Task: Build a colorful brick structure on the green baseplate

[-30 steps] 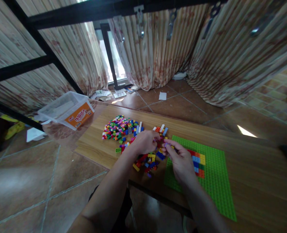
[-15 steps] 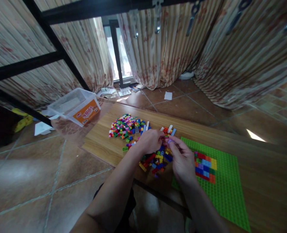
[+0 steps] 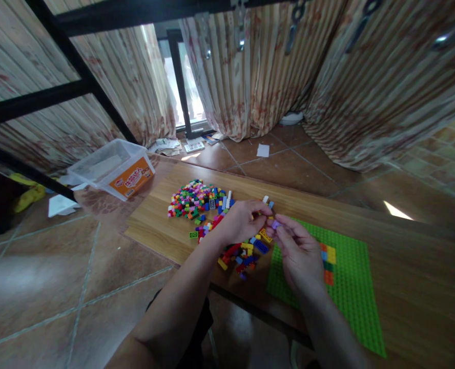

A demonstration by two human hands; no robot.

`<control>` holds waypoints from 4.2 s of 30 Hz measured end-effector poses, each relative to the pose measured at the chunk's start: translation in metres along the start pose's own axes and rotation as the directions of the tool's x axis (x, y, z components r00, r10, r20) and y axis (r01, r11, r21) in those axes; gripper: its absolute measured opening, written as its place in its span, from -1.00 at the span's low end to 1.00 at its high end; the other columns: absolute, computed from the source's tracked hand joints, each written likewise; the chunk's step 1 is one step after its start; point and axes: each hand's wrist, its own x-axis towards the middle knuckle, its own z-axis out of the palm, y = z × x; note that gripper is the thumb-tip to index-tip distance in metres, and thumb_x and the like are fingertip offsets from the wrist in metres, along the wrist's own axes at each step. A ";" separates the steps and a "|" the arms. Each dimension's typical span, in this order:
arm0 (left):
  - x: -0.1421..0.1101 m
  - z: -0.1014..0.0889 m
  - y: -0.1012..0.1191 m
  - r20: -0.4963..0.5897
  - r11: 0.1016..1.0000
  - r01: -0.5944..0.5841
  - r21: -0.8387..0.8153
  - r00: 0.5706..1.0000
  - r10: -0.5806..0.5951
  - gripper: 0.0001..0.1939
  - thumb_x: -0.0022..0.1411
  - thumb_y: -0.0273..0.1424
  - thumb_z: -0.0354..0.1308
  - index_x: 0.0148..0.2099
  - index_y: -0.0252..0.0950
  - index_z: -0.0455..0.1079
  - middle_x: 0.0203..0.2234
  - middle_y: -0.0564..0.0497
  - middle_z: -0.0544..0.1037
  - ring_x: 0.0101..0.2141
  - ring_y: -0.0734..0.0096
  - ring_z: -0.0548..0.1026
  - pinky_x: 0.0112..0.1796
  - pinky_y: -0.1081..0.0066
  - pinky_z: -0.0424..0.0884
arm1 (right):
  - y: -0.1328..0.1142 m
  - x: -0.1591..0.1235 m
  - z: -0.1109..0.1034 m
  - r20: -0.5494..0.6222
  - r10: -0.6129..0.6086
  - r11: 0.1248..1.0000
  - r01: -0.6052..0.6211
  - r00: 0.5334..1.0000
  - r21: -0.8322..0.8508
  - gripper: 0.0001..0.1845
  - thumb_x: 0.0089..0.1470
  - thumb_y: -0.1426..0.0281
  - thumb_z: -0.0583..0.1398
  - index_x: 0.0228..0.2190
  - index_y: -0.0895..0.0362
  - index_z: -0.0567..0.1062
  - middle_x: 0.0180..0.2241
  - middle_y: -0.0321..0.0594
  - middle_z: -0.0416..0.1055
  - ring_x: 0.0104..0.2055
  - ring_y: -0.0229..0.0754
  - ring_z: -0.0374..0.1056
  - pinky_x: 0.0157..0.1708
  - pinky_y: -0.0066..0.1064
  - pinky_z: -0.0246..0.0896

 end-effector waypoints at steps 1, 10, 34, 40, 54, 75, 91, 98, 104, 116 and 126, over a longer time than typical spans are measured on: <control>-0.001 0.002 0.002 -0.004 0.998 -0.011 -0.067 1.000 0.010 -0.82 0.19 -0.58 0.09 -0.23 -0.35 0.51 -0.34 -0.02 0.60 -0.33 0.46 0.53 -0.25 0.50 0.41 | 0.000 0.000 -0.003 -0.004 0.001 1.000 -0.001 1.000 -0.027 -0.68 -0.04 0.22 0.38 -0.20 0.02 0.60 -0.20 -0.21 0.59 -0.18 -0.15 0.49 -0.05 -0.15 0.38; -0.002 0.020 0.009 0.049 0.963 -0.079 -0.259 0.994 0.095 -0.82 0.17 -0.49 0.22 -0.15 -0.38 0.49 -0.36 -0.03 0.56 -0.37 0.48 0.49 -0.31 0.50 0.41 | -0.009 0.004 -0.020 -0.064 0.029 0.993 -0.036 0.998 -0.108 -0.63 -0.13 0.20 0.42 -0.23 0.04 0.61 -0.41 -0.28 0.55 -0.43 -0.25 0.40 -0.33 -0.32 0.37; -0.003 0.061 0.015 0.247 0.999 -0.033 -0.002 0.968 0.033 -0.79 0.23 -0.51 0.12 -0.12 -0.33 0.54 -0.41 0.02 0.55 -0.39 0.47 0.46 -0.32 0.51 0.34 | -0.045 0.014 -0.069 -0.418 -0.102 0.994 0.108 0.903 -0.009 -0.78 -0.21 0.31 0.43 -0.45 0.13 0.60 -0.52 -0.31 0.52 -0.50 -0.39 0.38 -0.51 -0.60 0.30; -0.003 0.072 0.017 0.235 0.997 -0.067 0.038 0.970 0.056 -0.76 0.24 -0.48 0.12 -0.06 -0.31 0.53 -0.31 -0.01 0.58 -0.32 0.43 0.50 -0.31 0.50 0.37 | -0.046 0.014 -0.071 -0.418 -0.089 0.996 0.094 0.904 -0.008 -0.74 -0.25 0.30 0.44 -0.44 0.14 0.61 -0.54 -0.30 0.52 -0.53 -0.40 0.37 -0.53 -0.61 0.29; -0.002 0.078 0.019 0.277 0.991 -0.035 0.129 0.961 -0.002 -0.64 0.26 -0.40 0.13 0.10 -0.25 0.48 -0.22 -0.03 0.64 -0.27 0.36 0.56 -0.24 0.44 0.45 | -0.046 0.013 -0.077 -0.399 -0.073 0.997 0.074 0.914 -0.013 -0.73 -0.24 0.28 0.44 -0.43 0.13 0.61 -0.53 -0.31 0.53 -0.53 -0.40 0.36 -0.51 -0.61 0.29; 0.000 0.080 0.020 0.171 0.988 -0.009 0.154 0.985 -0.017 -0.59 0.22 -0.52 0.01 0.09 -0.30 0.45 -0.20 -0.05 0.62 -0.23 0.32 0.56 -0.15 0.38 0.50 | -0.045 0.011 -0.075 -0.387 -0.087 0.996 0.074 0.918 -0.049 -0.68 -0.24 0.22 0.45 -0.42 0.13 0.61 -0.52 -0.31 0.51 -0.52 -0.39 0.35 -0.53 -0.58 0.27; 0.000 0.082 0.023 0.155 0.990 0.032 0.134 0.987 -0.053 -0.64 0.29 -0.33 0.09 0.08 -0.34 0.45 -0.17 -0.09 0.62 -0.22 0.28 0.57 -0.14 0.35 0.50 | -0.041 0.011 -0.076 -0.357 -0.078 0.996 0.054 0.931 -0.077 -0.71 -0.19 0.24 0.42 -0.39 0.13 0.61 -0.52 -0.31 0.52 -0.51 -0.37 0.36 -0.48 -0.55 0.29; 0.000 0.081 0.021 0.175 0.992 0.070 0.101 0.981 -0.087 -0.65 0.23 -0.37 0.16 0.06 -0.31 0.45 -0.19 -0.05 0.61 -0.24 0.31 0.55 -0.18 0.37 0.48 | -0.040 0.011 -0.077 -0.345 -0.089 0.995 0.067 0.934 -0.074 -0.71 -0.17 0.24 0.42 -0.38 0.15 0.60 -0.50 -0.28 0.52 -0.51 -0.37 0.37 -0.49 -0.54 0.29; -0.001 0.077 0.022 0.186 0.991 0.025 0.131 0.981 -0.049 -0.75 0.23 -0.37 0.16 -0.05 -0.27 0.49 -0.23 -0.01 0.60 -0.27 0.35 0.54 -0.21 0.39 0.44 | -0.039 0.012 -0.077 -0.343 -0.086 0.995 0.061 0.935 -0.084 -0.70 -0.17 0.22 0.42 -0.38 0.13 0.60 -0.50 -0.30 0.52 -0.52 -0.37 0.36 -0.51 -0.54 0.29; 0.001 0.079 0.025 0.212 0.994 0.003 0.109 0.977 -0.026 -0.84 0.25 -0.45 0.11 -0.22 -0.29 0.53 -0.31 0.00 0.60 -0.29 0.38 0.53 -0.23 0.45 0.43 | -0.039 0.012 -0.077 -0.337 -0.083 0.994 0.053 0.938 -0.095 -0.72 -0.17 0.24 0.41 -0.38 0.12 0.60 -0.51 -0.29 0.52 -0.52 -0.35 0.35 -0.51 -0.51 0.28; 0.003 0.086 0.026 0.157 0.996 0.050 0.080 0.986 -0.062 -0.80 0.27 -0.46 0.08 -0.24 -0.27 0.55 -0.33 0.01 0.62 -0.29 0.39 0.54 -0.22 0.45 0.44 | -0.038 0.011 -0.076 -0.337 -0.102 0.991 0.067 0.936 -0.116 -0.72 -0.16 0.23 0.41 -0.38 0.12 0.60 -0.51 -0.29 0.52 -0.55 -0.34 0.34 -0.54 -0.48 0.27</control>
